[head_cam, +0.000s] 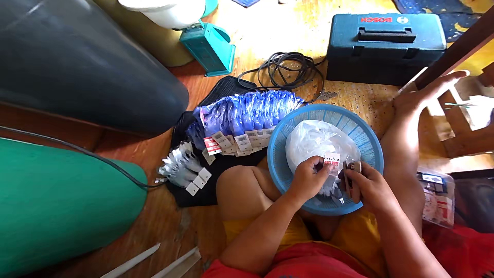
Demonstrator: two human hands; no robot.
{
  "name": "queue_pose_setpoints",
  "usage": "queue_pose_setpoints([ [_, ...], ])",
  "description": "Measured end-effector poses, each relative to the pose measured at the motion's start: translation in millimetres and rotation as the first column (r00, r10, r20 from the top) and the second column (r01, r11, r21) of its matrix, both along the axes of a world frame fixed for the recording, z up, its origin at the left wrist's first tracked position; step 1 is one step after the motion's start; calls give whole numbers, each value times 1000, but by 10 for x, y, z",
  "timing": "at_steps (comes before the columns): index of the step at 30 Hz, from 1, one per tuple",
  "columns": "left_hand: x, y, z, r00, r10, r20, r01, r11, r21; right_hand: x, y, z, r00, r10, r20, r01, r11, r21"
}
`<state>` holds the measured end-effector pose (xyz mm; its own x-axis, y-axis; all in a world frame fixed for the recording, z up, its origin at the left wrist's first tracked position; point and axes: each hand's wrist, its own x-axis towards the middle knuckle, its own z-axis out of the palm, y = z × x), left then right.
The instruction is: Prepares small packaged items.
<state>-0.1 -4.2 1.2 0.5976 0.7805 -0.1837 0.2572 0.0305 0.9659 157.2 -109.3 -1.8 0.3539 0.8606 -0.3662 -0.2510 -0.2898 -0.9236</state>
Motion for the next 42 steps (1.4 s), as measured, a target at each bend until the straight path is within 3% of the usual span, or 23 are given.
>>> queue_pose_setpoints([
  [9, -26, 27, 23, 1000, 8, -4, -7, 998, 60, 128, -101, -129, 936, 255, 242, -302, 935, 186],
  [13, -34, 14, 26, 1000, -15, 16, 13, 991, 135, 140, -78, -187, 951, 201, 236, -266, 920, 288],
  [27, -70, -16, 59, 993, -111, -33, 114, 907, 405, 158, -52, -355, 927, 208, 312, -303, 905, 298],
  [38, -84, 10, 73, 992, -108, -72, 129, 893, 431, 122, -60, -323, 890, 109, 443, -292, 883, 369],
  [42, -67, 26, 99, 991, -23, -130, 57, 964, 258, -4, -62, -297, 745, -58, 664, -261, 891, 371],
])
